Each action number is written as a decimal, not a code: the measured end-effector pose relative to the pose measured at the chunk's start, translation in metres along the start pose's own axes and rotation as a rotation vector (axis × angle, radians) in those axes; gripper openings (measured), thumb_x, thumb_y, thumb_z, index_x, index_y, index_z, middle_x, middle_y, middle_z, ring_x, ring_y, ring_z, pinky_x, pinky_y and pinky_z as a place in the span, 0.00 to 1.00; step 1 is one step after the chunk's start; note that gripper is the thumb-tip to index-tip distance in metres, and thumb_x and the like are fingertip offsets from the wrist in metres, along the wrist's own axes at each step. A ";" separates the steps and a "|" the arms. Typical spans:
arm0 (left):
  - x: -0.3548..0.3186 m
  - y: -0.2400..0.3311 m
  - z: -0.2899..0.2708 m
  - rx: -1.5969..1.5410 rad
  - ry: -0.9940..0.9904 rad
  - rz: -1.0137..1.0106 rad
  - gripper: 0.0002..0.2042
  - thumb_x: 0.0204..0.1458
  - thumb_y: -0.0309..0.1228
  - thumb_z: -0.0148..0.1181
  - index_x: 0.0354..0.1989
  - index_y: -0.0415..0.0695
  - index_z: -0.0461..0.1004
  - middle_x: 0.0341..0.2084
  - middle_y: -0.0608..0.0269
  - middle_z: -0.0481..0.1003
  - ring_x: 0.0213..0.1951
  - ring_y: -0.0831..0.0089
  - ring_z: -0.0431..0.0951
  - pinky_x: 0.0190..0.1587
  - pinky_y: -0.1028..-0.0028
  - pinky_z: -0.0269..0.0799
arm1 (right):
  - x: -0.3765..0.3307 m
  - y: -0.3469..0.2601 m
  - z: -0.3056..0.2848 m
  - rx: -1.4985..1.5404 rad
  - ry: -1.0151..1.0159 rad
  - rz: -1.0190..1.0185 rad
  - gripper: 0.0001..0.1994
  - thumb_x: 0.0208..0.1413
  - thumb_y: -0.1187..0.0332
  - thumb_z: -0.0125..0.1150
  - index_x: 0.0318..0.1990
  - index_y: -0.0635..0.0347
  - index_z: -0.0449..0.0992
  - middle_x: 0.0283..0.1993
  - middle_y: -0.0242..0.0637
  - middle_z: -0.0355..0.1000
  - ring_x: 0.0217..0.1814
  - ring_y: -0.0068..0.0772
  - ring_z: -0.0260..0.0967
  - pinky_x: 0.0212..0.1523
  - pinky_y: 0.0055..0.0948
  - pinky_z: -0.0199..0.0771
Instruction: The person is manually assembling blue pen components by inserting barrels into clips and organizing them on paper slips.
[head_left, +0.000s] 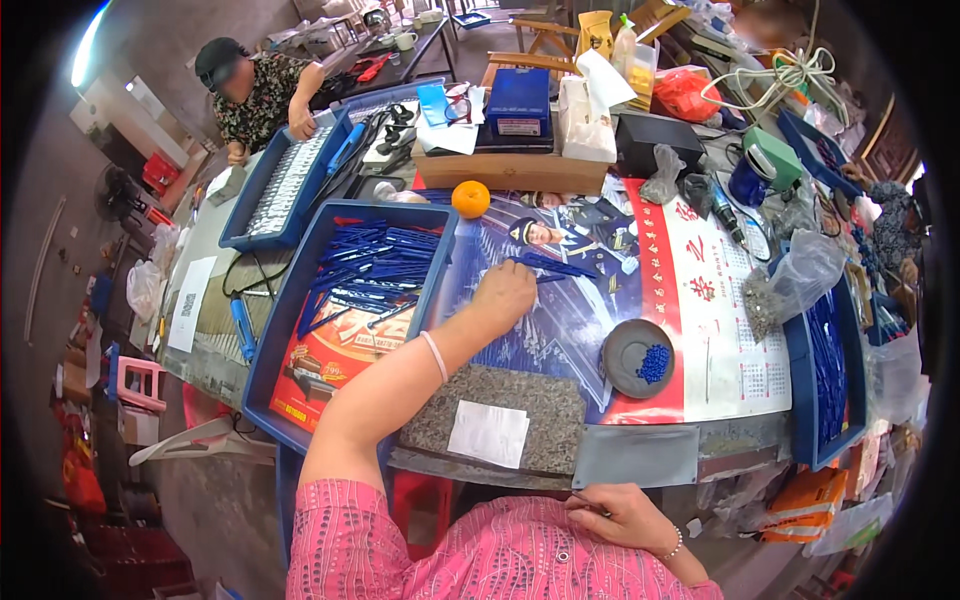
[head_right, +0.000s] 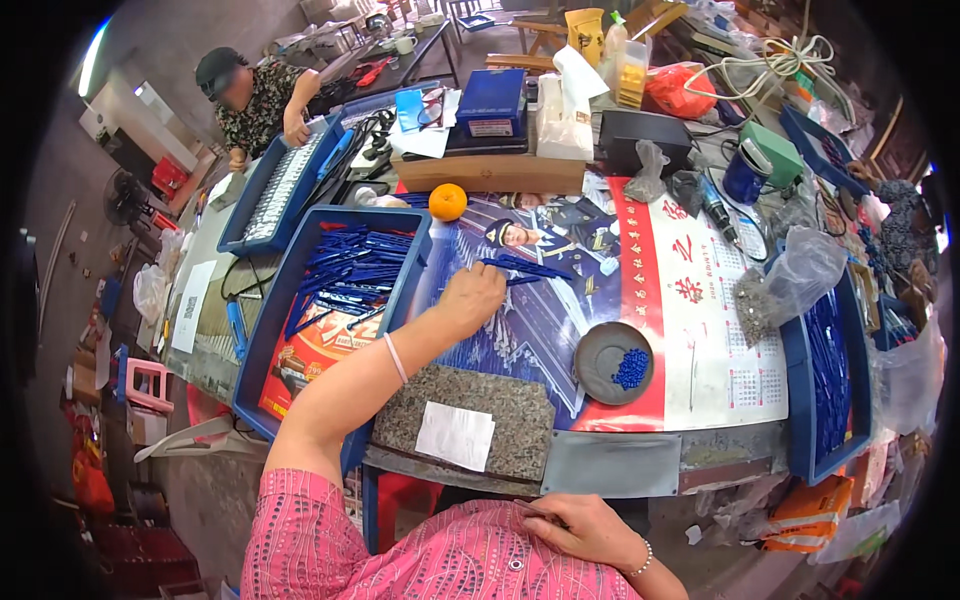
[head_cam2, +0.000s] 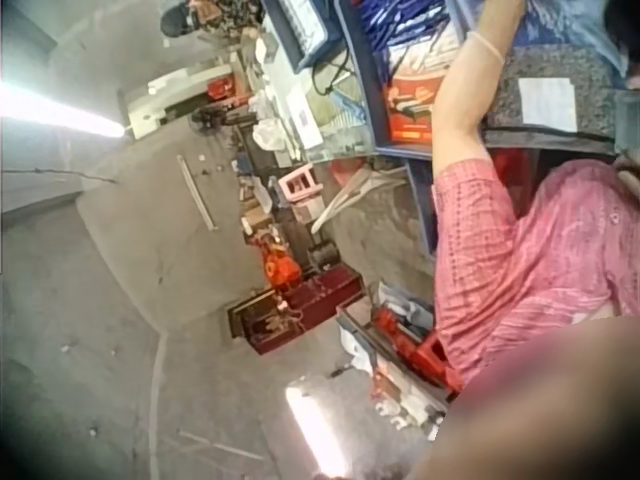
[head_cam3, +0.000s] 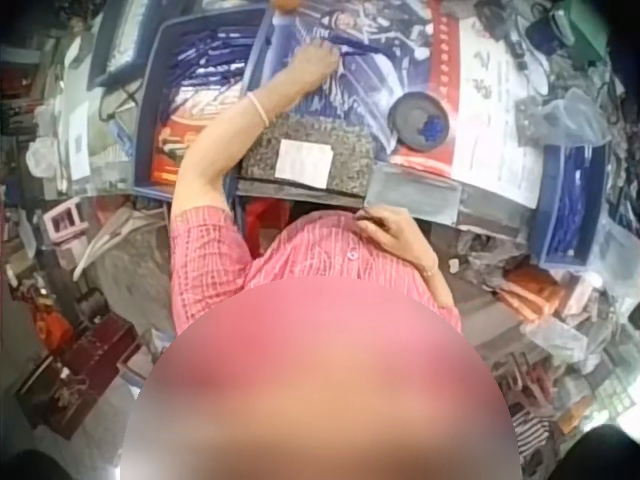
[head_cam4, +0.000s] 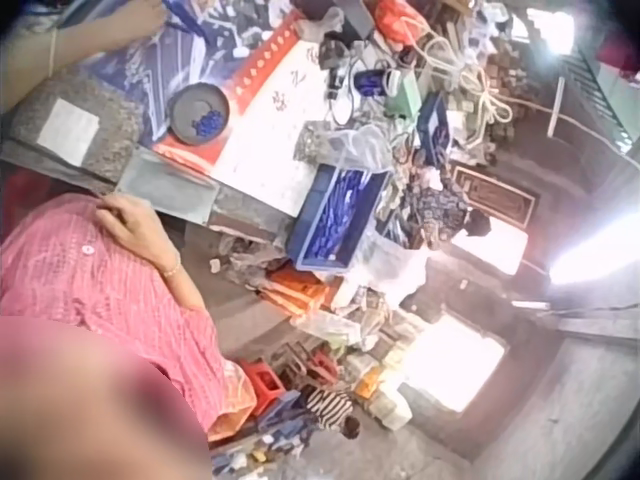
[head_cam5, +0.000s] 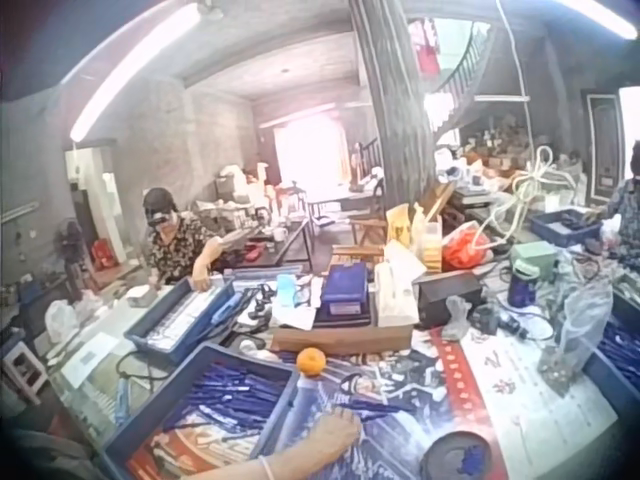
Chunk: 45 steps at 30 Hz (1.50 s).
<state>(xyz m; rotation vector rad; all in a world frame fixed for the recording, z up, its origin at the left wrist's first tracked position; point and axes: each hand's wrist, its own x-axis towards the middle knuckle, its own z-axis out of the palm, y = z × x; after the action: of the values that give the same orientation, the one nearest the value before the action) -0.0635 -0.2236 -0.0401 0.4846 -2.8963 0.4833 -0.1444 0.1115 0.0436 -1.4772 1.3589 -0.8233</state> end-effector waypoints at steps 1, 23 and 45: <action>-0.002 0.000 -0.004 -0.012 -0.032 -0.023 0.05 0.41 0.26 0.53 0.27 0.41 0.72 0.26 0.60 0.71 0.32 0.68 0.74 0.29 0.73 0.70 | 0.002 -0.001 0.000 -0.016 -0.007 -0.020 0.09 0.52 0.67 0.59 0.38 0.62 0.75 0.33 0.41 0.73 0.33 0.41 0.72 0.33 0.31 0.71; -0.145 0.128 -0.158 -1.301 0.039 -0.404 0.10 0.46 0.25 0.59 0.38 0.39 0.72 0.25 0.52 0.74 0.26 0.57 0.77 0.28 0.66 0.73 | 0.048 -0.003 -0.008 0.301 0.261 -0.029 0.05 0.46 0.74 0.63 0.31 0.64 0.75 0.26 0.33 0.72 0.26 0.22 0.67 0.26 0.22 0.66; -0.154 0.138 -0.137 -2.261 -0.135 -0.951 0.09 0.58 0.24 0.43 0.46 0.35 0.61 0.31 0.53 0.73 0.26 0.71 0.77 0.27 0.79 0.73 | 0.023 0.043 -0.083 -0.216 0.836 0.218 0.04 0.50 0.78 0.56 0.34 0.66 0.73 0.21 0.27 0.67 0.17 0.12 0.51 0.18 0.17 0.52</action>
<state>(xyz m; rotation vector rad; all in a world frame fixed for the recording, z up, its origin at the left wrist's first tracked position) 0.0482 -0.0087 0.0152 0.9764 -1.1637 -2.3345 -0.2320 0.0754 0.0292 -1.1313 2.2369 -1.2480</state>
